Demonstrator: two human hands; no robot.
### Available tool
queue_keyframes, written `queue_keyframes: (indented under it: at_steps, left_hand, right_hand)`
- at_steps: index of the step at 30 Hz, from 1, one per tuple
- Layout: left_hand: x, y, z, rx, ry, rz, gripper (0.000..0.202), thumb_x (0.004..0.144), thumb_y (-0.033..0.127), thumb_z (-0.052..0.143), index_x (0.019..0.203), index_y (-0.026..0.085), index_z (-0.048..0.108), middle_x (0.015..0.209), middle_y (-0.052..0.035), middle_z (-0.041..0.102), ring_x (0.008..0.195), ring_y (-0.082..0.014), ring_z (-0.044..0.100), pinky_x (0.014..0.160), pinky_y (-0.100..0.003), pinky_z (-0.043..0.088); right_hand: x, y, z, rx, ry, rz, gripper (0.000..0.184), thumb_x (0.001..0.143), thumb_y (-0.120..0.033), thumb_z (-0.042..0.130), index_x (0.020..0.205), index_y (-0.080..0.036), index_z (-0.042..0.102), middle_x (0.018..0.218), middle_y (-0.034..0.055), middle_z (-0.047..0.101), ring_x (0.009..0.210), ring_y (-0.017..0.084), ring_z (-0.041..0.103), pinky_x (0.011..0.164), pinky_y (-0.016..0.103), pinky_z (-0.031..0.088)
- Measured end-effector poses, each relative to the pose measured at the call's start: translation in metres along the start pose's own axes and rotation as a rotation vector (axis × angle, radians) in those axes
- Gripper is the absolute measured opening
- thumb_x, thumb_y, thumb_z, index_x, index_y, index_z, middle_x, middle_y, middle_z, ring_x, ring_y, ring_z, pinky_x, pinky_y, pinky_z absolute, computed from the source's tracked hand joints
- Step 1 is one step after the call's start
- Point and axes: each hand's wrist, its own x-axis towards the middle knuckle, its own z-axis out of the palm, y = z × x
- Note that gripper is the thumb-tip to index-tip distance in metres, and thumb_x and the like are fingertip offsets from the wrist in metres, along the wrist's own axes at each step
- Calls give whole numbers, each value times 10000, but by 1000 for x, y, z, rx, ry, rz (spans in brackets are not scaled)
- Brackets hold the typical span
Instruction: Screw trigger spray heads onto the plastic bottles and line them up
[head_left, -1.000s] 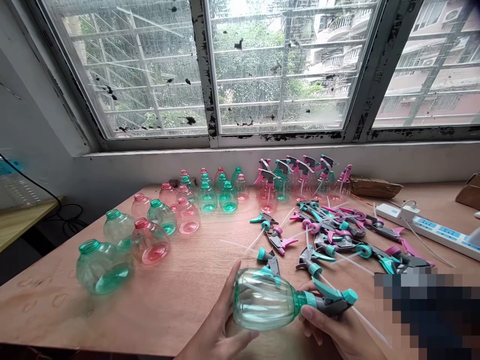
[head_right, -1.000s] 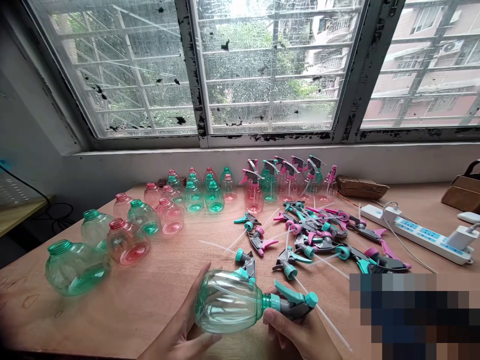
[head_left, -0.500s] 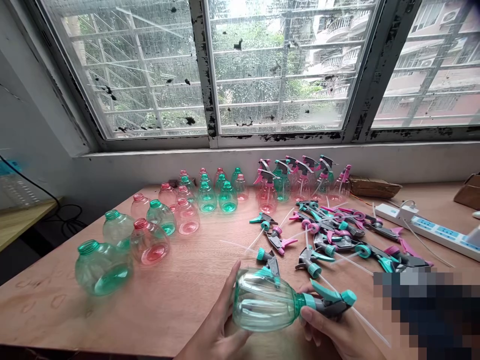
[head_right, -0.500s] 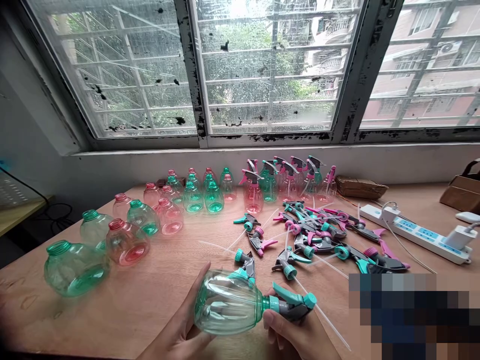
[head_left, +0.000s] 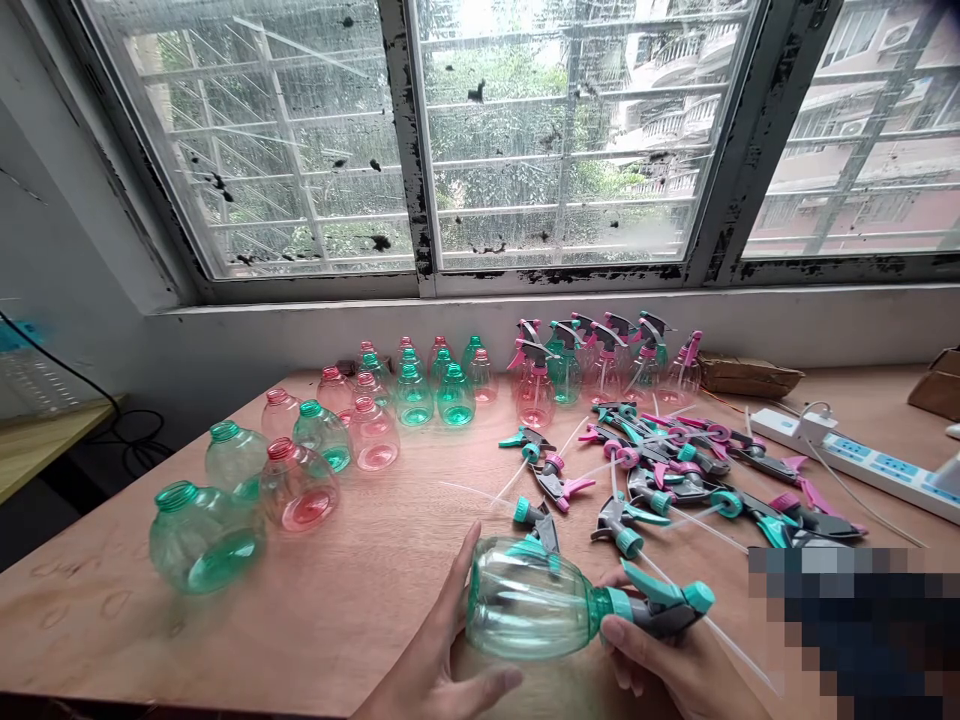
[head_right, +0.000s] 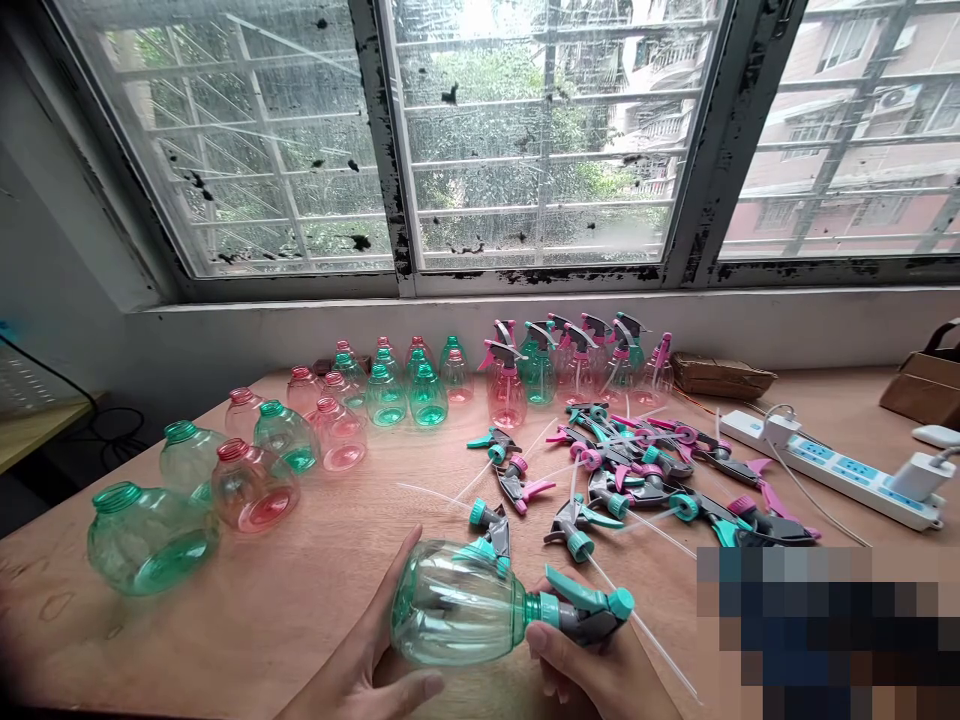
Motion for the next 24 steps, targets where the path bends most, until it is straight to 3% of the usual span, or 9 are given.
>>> queue_keyframes:
  at_steps: [5,8,12,15,19,24]
  left_hand:
    - [1,-2,-2,-66,11,-43,1103,807,445,806,1608,293,63,1675,-86,300,1545,-314,245,1281,-483,137]
    - [1,-2,-2,-8,18,-23,1023,838,377,792,1603,328,115,1688,-56,270,1552,-309,224,1286,-474,79]
    - [0,-3,-2,21,3,4,941,905,380,713,1598,376,77,1683,-33,286,1519,-297,316,1285,-466,64]
    - [-1,-4,-4,20,16,-7,1031,847,385,780,1595,385,70,1699,-12,239,1553,-299,222,1288,-460,46]
    - [0,-3,-5,-37,13,-45,1085,798,457,810,1605,318,98,1708,-43,201,1573,-307,135,1290,-468,62]
    - [1,0,-2,-65,7,-23,1033,803,356,831,1594,356,166,1683,-40,285,1547,-309,243,1279,-460,153]
  right_hand:
    - [0,1,0,-41,16,-26,573,647,-559,891,996,-183,636,515,-50,663,472,118,556,465,225,414]
    - [-1,-1,1,-28,14,-16,566,661,-567,879,1002,-181,647,512,-50,658,462,115,552,467,227,419]
    - [-1,-2,1,8,-9,-3,548,672,-569,871,986,-180,646,514,-58,643,461,106,548,470,219,426]
    - [0,1,-2,-18,-12,-4,549,666,-568,876,975,-182,638,523,-54,649,480,112,561,473,214,423]
    - [1,6,-4,-59,-27,-16,537,667,-553,880,972,-190,630,504,-57,644,467,110,542,469,215,400]
    - [0,3,-2,-20,7,-30,556,670,-553,877,1027,-197,643,528,-67,631,489,125,543,511,249,411]
